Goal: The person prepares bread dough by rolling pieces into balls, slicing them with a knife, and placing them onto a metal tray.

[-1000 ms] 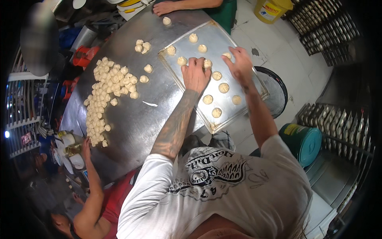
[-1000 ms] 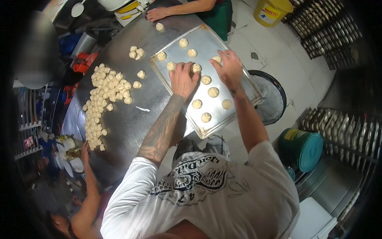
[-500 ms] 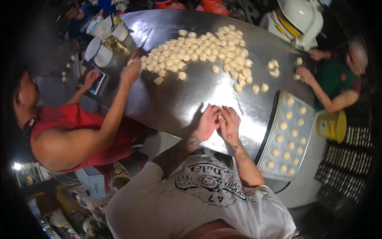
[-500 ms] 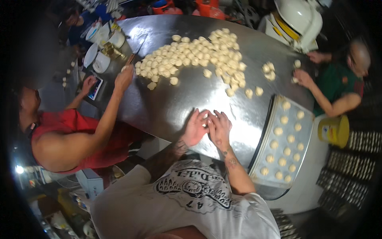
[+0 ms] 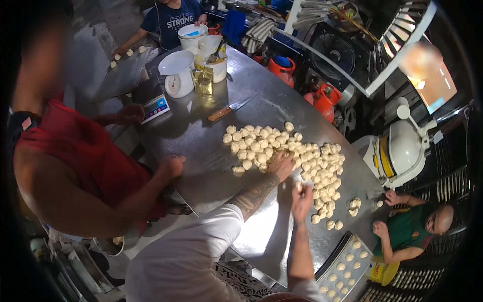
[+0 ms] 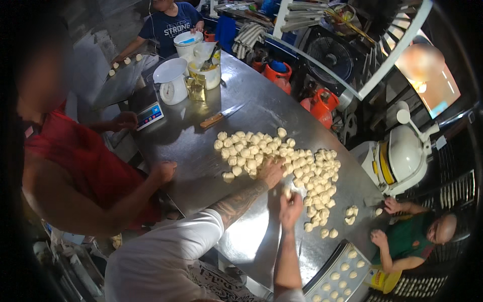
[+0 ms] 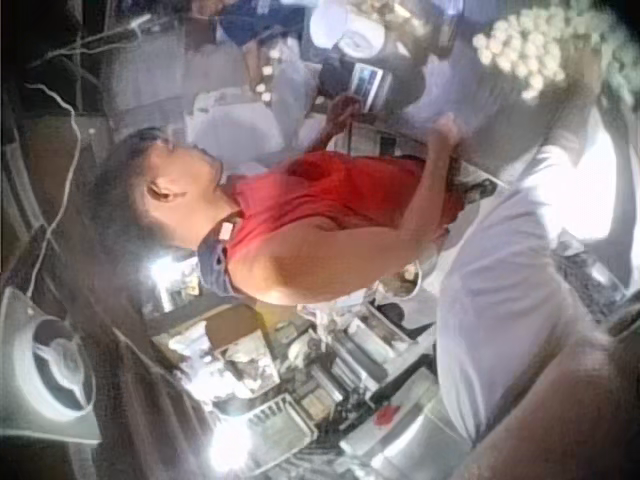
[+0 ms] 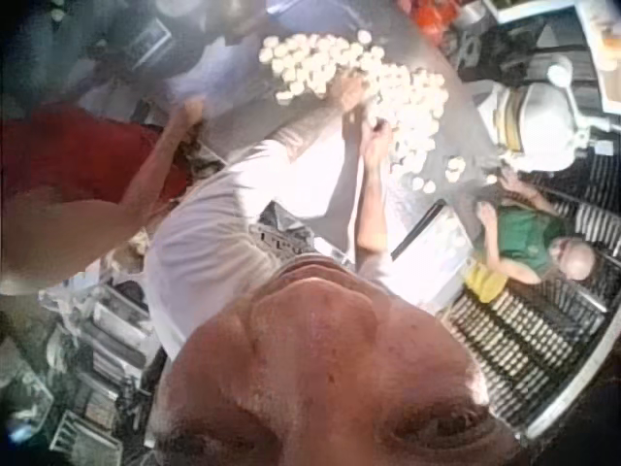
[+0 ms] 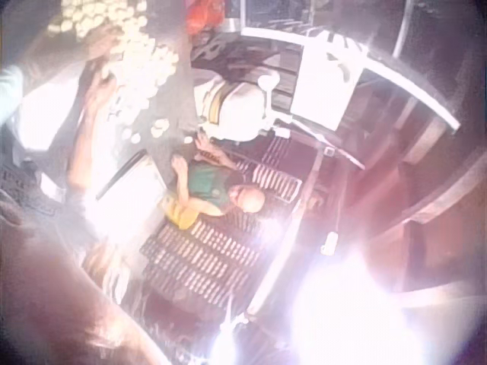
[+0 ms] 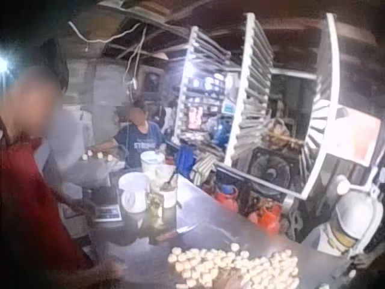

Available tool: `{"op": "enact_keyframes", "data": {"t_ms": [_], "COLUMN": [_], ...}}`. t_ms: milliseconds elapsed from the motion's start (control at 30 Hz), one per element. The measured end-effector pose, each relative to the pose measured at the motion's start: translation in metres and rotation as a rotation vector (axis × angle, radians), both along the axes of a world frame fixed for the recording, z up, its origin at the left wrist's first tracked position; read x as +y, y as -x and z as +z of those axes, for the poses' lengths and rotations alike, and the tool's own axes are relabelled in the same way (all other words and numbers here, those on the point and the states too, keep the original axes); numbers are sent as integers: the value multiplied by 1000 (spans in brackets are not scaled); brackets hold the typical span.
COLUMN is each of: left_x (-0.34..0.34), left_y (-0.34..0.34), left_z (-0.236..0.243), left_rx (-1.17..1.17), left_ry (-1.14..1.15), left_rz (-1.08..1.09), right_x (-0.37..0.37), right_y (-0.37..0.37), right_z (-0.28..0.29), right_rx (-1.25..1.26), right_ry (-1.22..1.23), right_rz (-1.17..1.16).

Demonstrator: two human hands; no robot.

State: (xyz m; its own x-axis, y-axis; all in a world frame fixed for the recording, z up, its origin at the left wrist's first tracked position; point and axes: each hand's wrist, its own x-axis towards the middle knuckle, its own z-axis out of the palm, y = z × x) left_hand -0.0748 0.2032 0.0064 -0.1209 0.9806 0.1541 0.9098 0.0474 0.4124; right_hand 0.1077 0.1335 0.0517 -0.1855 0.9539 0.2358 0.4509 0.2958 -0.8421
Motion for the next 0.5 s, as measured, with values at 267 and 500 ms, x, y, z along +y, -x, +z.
{"op": "enact_keyframes", "data": {"t_ms": [267, 500], "left_x": [-224, -242], "left_y": [-41, -51], "left_z": [-2, -14], "left_rx": [-938, 67], "left_ry": [272, -222], "left_rz": [-107, -219], "right_x": [-269, -207], "right_y": [-141, -71], "right_z": [-28, -23], "right_rx": [152, -392], "right_ry": [387, -311], "right_rz": [-239, -63]}}
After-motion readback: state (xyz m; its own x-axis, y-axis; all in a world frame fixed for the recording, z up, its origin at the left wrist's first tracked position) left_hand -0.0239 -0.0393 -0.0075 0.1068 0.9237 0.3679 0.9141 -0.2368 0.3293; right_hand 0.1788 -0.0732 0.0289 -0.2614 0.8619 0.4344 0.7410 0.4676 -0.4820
